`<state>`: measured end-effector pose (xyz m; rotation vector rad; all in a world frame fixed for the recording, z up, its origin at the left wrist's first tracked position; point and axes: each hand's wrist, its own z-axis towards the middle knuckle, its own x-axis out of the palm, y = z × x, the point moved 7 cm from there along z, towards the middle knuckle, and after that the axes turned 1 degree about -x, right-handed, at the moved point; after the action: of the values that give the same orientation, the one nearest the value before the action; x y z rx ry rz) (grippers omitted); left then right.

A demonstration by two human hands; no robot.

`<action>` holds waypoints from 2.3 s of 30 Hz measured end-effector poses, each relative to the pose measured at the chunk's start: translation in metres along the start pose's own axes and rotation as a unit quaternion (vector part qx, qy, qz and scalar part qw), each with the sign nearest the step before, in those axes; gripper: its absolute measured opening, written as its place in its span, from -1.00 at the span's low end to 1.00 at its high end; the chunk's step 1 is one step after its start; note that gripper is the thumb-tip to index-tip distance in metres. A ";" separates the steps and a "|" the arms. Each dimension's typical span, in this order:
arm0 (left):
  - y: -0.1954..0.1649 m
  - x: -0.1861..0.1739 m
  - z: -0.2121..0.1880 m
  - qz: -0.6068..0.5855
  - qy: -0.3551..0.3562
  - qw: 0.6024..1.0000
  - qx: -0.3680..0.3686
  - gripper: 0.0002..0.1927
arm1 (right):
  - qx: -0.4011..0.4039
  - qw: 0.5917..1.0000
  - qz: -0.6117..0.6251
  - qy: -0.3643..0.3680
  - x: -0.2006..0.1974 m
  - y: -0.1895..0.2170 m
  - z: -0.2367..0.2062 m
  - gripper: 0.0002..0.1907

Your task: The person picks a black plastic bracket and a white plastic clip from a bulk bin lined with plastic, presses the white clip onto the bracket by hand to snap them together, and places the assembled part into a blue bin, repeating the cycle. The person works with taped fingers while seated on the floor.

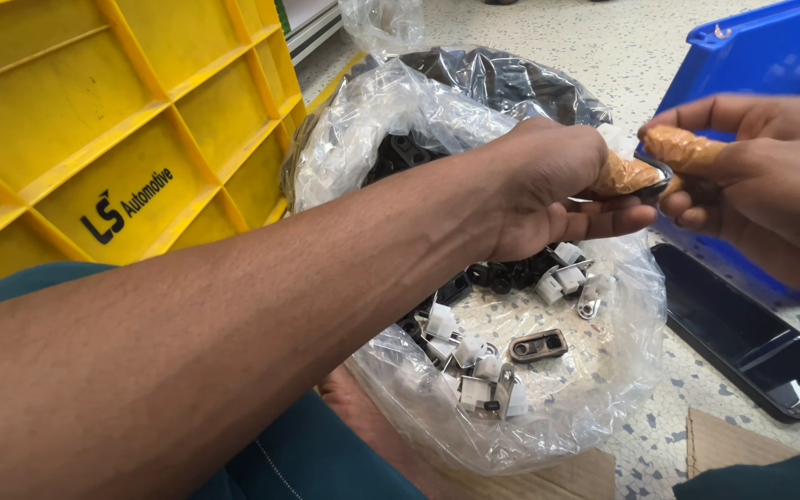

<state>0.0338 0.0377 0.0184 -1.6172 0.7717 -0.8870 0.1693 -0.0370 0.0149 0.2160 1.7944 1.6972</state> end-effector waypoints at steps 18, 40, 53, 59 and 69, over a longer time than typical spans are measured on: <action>0.001 0.007 -0.003 0.049 0.023 0.998 0.030 -0.73 | 0.009 0.996 0.050 0.069 0.017 0.017 -0.010 -0.60; -0.003 -0.009 0.004 0.006 -0.038 0.999 0.005 -0.74 | 0.000 0.989 0.094 0.112 0.005 -0.025 0.014 -0.49; 0.004 -0.110 0.019 0.630 -0.082 0.773 0.006 -0.70 | 0.104 0.980 -0.005 0.167 0.041 -0.052 0.005 -0.53; 0.073 -0.091 0.008 0.696 -0.093 0.712 -0.020 -0.52 | -0.090 0.872 -0.417 0.240 0.102 -0.018 -0.057 -0.50; -0.039 -0.086 -0.010 0.472 -0.203 0.857 -0.031 -0.80 | -0.069 0.870 -0.374 0.314 0.134 -0.019 -0.096 -0.49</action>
<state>-0.0173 0.1135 0.0447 -1.1718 1.1238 0.1881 0.0179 -0.0484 -0.0532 -1.0814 1.8004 1.3559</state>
